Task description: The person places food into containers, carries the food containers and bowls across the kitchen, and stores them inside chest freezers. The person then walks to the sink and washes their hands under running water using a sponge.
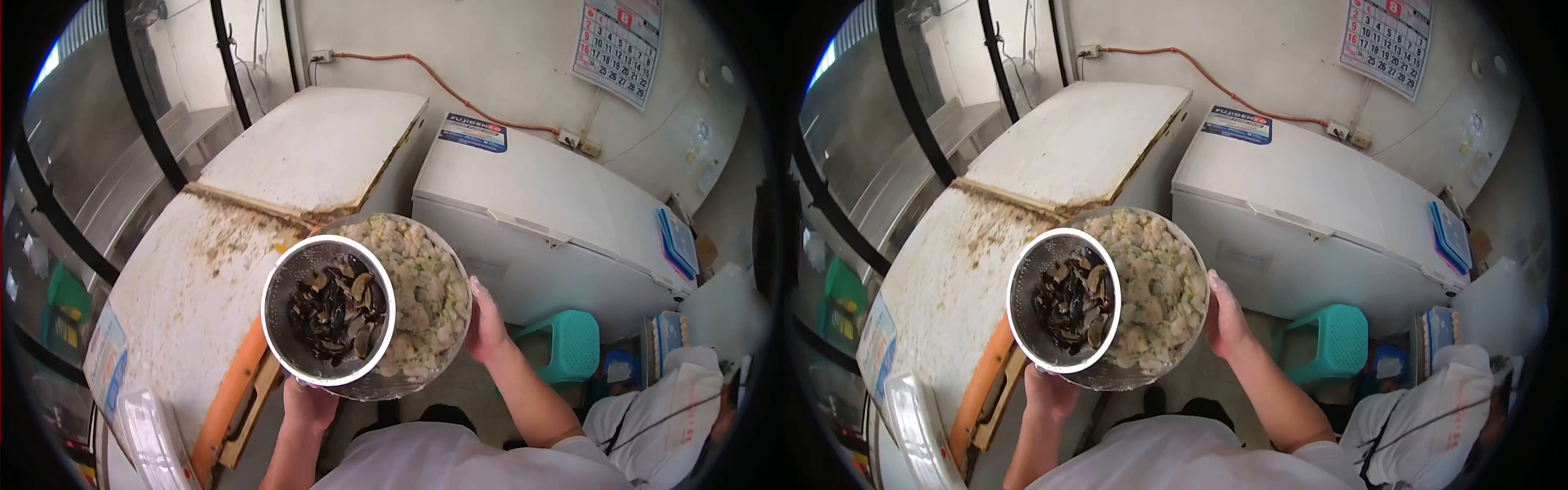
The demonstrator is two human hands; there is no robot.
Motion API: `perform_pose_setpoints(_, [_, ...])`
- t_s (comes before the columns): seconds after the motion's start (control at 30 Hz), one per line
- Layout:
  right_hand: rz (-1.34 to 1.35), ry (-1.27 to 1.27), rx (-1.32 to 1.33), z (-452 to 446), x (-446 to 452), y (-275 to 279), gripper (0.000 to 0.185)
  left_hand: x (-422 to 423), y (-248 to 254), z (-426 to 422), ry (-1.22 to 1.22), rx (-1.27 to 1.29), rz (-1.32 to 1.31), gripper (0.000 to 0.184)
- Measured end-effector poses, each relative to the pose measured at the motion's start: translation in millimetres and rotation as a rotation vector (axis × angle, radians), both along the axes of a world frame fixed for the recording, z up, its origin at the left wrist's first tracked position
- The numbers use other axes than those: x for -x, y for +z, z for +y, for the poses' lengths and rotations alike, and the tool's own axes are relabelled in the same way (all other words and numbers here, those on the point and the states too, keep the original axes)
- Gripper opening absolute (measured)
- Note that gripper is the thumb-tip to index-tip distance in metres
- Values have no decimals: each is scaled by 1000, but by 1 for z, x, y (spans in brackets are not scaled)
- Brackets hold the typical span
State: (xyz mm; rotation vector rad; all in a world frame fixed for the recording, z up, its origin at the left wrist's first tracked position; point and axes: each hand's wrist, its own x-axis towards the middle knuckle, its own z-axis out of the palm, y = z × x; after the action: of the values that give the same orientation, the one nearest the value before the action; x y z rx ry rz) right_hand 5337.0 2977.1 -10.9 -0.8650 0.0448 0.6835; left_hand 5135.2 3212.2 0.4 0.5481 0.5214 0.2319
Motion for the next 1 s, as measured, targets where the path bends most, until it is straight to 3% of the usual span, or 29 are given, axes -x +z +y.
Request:
perform_pose_setpoints(0.07, [-50,2,-33,-2,-31,7,57,-32,15,-2,-1,4,-43,56])
perform_pose_setpoints(0.1, [20,-50,-17,2,107,-45,57,95,-28,11,-41,12,27,57])
perform_pose_setpoints(0.3, [-67,122,64,-8,43,-8,70,46,9,-14,27,-27,-32,59])
perform_pose_setpoints(0.33, [-78,95,61,-6,103,-48,71,102,-31,-12,20,-45,-41,60])
perform_pose_setpoints(0.4, [-94,70,67,-11,116,-67,72,116,-48,-22,38,-68,-55,60])
perform_pose_setpoints(0.57, [-98,277,7,-27,90,-56,75,105,-31,-53,68,-193,-59,60])
perform_pose_setpoints(0.67, [-216,125,223,-59,105,-71,77,110,-56,-67,133,-130,-5,59])
perform_pose_setpoints(0.7, [-400,56,353,-81,113,-74,71,107,-64,-65,136,-116,-17,59])
perform_pose_setpoints(0.83, [-1055,-384,1367,-195,174,-126,41,88,-87,-65,204,-57,-16,60])
perform_pose_setpoints(0.9, [-1040,-366,1739,-239,212,-144,32,89,-89,-67,235,-87,7,60])
perform_pose_setpoints(1.0, [-788,-226,2012,-267,253,-161,32,94,-93,-66,232,-109,-3,60])
